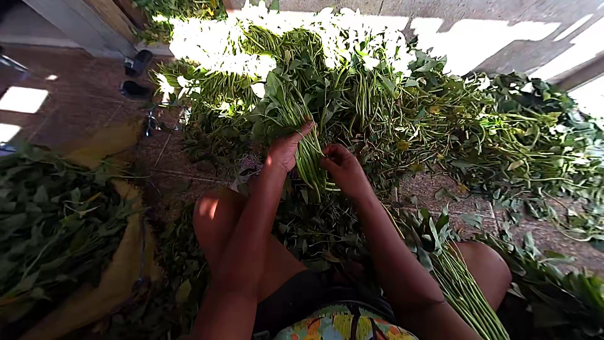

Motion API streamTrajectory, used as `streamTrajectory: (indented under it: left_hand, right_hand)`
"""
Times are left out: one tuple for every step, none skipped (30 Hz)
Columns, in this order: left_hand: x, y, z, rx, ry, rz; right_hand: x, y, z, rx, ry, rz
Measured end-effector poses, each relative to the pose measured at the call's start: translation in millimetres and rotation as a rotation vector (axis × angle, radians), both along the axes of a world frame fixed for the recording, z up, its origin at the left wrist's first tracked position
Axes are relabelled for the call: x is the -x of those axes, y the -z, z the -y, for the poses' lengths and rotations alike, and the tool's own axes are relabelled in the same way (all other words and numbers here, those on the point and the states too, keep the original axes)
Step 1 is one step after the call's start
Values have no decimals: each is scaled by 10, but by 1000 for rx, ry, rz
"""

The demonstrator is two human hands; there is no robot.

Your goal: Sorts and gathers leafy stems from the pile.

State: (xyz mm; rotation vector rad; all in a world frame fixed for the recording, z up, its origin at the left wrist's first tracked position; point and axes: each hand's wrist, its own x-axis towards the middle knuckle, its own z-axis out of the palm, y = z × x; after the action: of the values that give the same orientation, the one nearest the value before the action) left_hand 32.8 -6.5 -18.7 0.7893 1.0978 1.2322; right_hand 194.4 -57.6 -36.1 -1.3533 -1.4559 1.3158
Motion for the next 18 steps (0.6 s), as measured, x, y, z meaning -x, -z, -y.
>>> streamTrajectory:
  left_hand:
    - [14, 21, -2, -23, 0, -16]
    - [30, 38, -6, -42, 11, -38]
    - [40, 41, -4, -49, 28, -51]
    - [47, 39, 3, -41, 60, -56]
    - [51, 37, 17, -23, 98, -46]
    - [57, 38, 36, 9, 135, -30]
    - [68, 37, 49, 46, 180, -19]
    - [76, 14, 58, 75, 231, -14]
    - [81, -10, 62, 83, 280, 6]
    - [90, -15, 62, 75, 321, 43]
    - [96, -17, 63, 66, 350, 79]
    - [92, -23, 66, 72, 347, 110]
    - [80, -36, 68, 99, 310, 134]
    - [67, -52, 62, 138, 249, 148]
    - [67, -62, 41, 174, 166, 159]
    - [92, -58, 2, 193, 70, 173]
    - [142, -51, -47, 195, -18, 189]
    - [201, -50, -93, 187, -84, 201]
  right_hand:
    - [11, -3, 15, 4, -21, 11]
    - [15, -8, 26, 9, -37, 21]
    - [13, -19, 28, 20, -56, 38]
    - [10, -31, 25, 43, -76, 56]
    - [10, -44, 19, 82, -92, 57]
    - [11, -64, 13, 143, -108, 22]
    - [14, -96, 7, 218, -123, -38]
    - [10, -135, -4, 299, -137, -132]
    - [-5, -165, -14, 380, -143, -240]
    - [-27, -183, -16, 447, -146, -340]
    - [-47, -187, -13, 488, -156, -424]
    - [-74, -178, -2, 506, -178, -481]
    - [-98, -172, 27, 510, -197, -513]
    - [-115, -171, 76, 503, -212, -539]
    - [-139, -164, 130, 483, -239, -557]
    - [-170, -152, 201, 434, -282, -556]
    - [-211, -121, 282, 370, -327, -533]
    - [-262, -69, 356, 302, -372, -485]
